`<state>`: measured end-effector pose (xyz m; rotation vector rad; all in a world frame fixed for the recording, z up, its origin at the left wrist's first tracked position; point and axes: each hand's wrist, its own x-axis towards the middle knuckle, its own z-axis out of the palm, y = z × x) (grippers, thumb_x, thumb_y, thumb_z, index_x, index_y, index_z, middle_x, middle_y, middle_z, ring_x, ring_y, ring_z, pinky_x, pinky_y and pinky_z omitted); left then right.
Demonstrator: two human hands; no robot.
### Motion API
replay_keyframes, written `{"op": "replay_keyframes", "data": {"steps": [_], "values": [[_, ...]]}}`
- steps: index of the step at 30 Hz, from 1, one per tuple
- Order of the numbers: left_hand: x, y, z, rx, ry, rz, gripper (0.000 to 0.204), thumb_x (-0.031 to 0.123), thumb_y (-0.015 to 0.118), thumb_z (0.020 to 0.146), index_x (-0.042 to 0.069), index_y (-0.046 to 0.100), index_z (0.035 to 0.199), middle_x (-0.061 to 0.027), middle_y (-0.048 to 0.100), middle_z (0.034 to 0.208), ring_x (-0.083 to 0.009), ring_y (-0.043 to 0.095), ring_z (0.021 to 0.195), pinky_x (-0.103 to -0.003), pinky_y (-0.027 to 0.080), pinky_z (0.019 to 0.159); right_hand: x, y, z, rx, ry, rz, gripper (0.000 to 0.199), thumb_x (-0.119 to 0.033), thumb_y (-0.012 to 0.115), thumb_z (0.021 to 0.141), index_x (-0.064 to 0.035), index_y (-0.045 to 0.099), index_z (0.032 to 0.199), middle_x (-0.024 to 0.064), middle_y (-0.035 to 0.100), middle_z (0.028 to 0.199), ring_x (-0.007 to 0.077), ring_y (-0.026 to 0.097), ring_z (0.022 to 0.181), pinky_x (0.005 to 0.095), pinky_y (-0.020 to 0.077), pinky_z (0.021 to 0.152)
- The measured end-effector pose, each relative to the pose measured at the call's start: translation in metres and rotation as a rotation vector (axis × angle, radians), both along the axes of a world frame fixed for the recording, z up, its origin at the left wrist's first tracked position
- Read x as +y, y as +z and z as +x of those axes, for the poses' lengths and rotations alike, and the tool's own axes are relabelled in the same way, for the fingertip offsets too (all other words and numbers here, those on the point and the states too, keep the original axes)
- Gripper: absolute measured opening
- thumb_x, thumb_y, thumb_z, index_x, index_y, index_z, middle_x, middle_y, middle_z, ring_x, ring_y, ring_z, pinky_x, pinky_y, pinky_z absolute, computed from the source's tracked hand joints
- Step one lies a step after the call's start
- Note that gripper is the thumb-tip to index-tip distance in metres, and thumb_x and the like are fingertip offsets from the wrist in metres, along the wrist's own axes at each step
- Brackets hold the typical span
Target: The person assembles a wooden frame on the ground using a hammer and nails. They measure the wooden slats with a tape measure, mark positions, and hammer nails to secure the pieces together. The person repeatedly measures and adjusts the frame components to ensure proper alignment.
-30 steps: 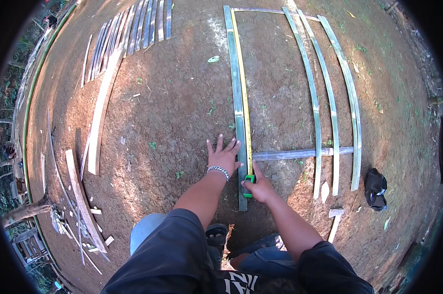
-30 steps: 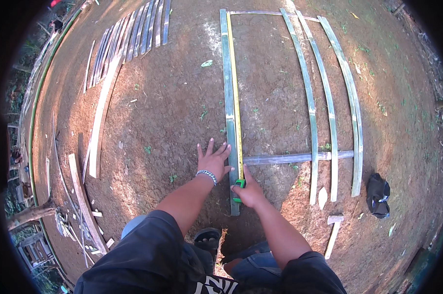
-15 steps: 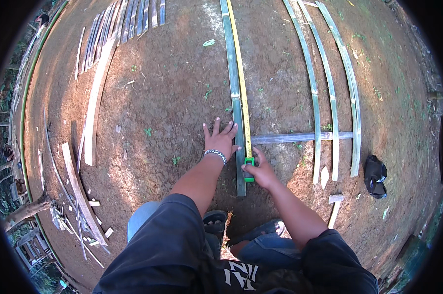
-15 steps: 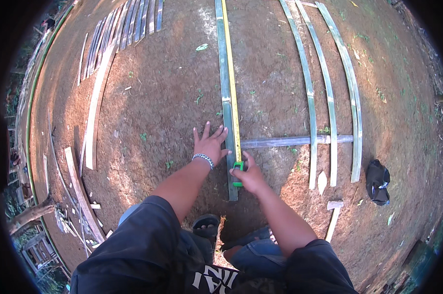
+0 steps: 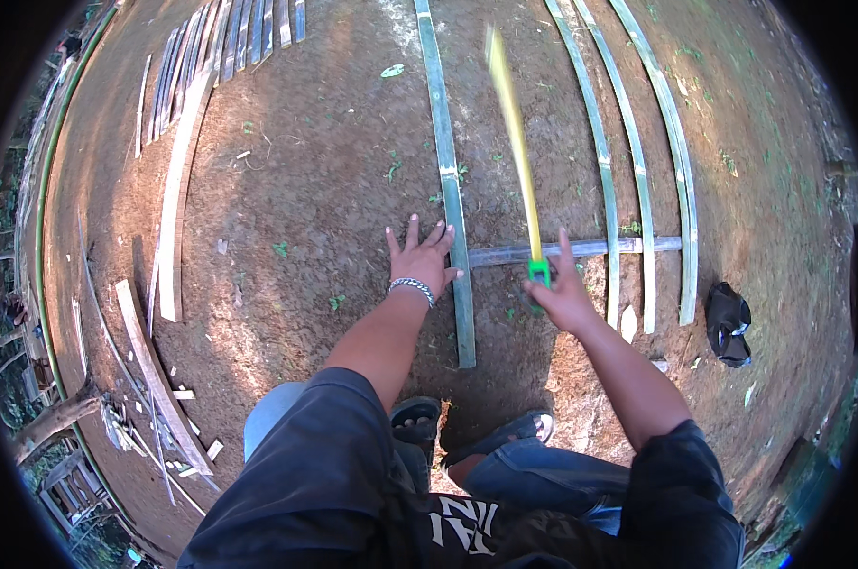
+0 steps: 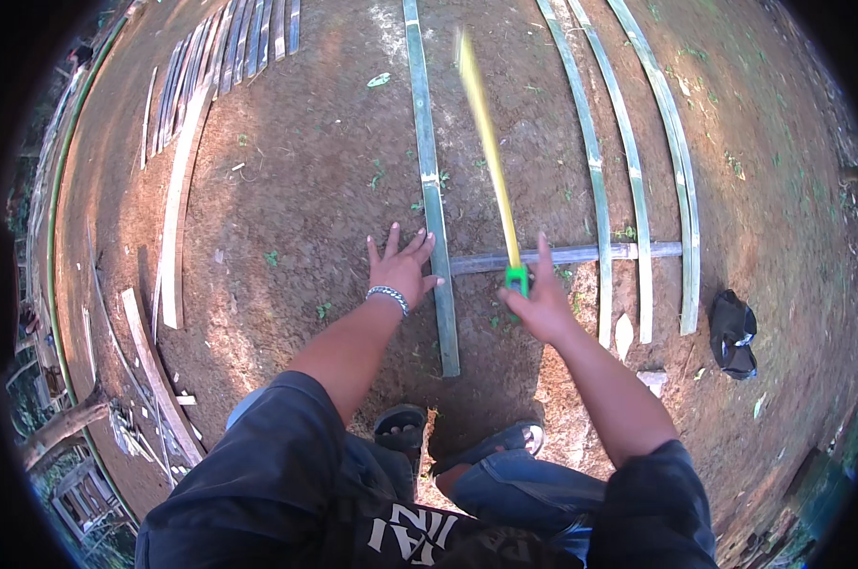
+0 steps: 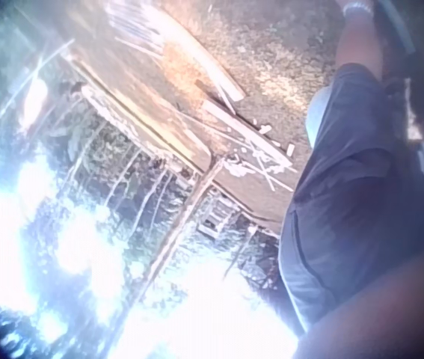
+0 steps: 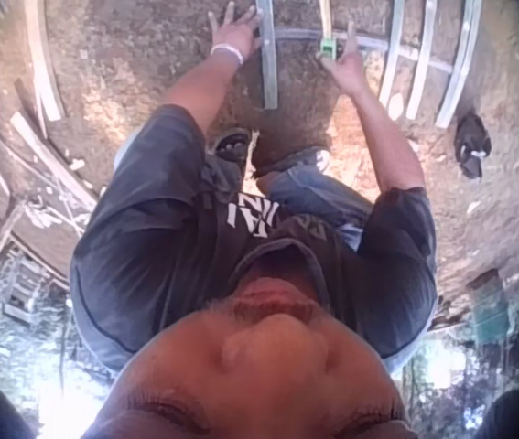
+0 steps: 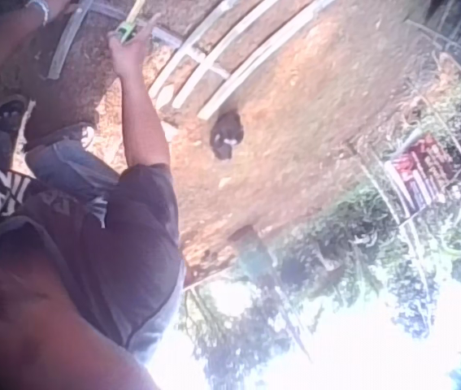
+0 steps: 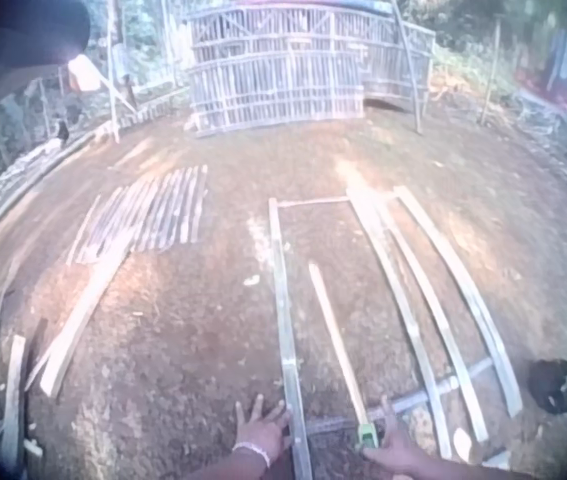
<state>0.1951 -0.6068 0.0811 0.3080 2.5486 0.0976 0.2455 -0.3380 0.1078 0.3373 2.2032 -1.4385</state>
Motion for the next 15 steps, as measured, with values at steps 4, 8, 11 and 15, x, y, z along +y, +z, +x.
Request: {"op": "replay_keyframes", "data": {"steps": [4, 8, 11, 15], "values": [[-0.001, 0.001, 0.0, -0.016, 0.001, -0.012, 0.086, 0.057, 0.067, 0.093, 0.025, 0.032, 0.164, 0.0058, 0.03, 0.171, -0.0345, 0.013, 0.161, -0.072, 0.008, 0.125, 0.086, 0.011, 0.088, -0.181, 0.205, 0.209, 0.113, -0.023, 0.075, 0.088, -0.0114, -0.005, 0.167, 0.0287, 0.061, 0.136, 0.0407, 0.067, 0.118, 0.0467, 0.0513, 0.106], [0.002, -0.002, 0.0, -0.004, -0.004, -0.004, 0.086, 0.056, 0.067, 0.093, 0.026, 0.031, 0.165, 0.0056, 0.029, 0.171, -0.0341, 0.012, 0.161, -0.071, 0.008, 0.125, 0.142, 0.044, 0.176, -0.48, 0.424, 0.542, 0.103, -0.03, 0.078, 0.087, -0.0083, 0.013, 0.164, 0.0246, 0.058, 0.141, 0.0412, 0.064, 0.122, 0.0476, 0.0495, 0.109], [0.0, -0.003, 0.001, 0.007, -0.006, -0.019, 0.086, 0.055, 0.068, 0.092, 0.025, 0.032, 0.165, 0.0055, 0.03, 0.171, -0.034, 0.013, 0.161, -0.071, 0.008, 0.125, 0.156, 0.03, 0.204, -0.519, 0.617, 0.763, 0.095, -0.038, 0.08, 0.087, -0.0073, 0.027, 0.16, 0.0232, 0.055, 0.145, 0.04, 0.056, 0.132, 0.0483, 0.0457, 0.114], [0.0, -0.003, 0.002, 0.015, 0.002, -0.035, 0.087, 0.056, 0.069, 0.092, 0.026, 0.032, 0.164, 0.0055, 0.031, 0.171, -0.0343, 0.014, 0.161, -0.071, 0.009, 0.125, 0.122, 0.015, 0.181, -0.153, 0.871, 0.867, 0.076, -0.047, 0.078, 0.087, -0.0078, 0.051, 0.146, 0.0167, 0.053, 0.146, 0.0344, 0.049, 0.139, 0.0467, 0.0445, 0.111]]}}
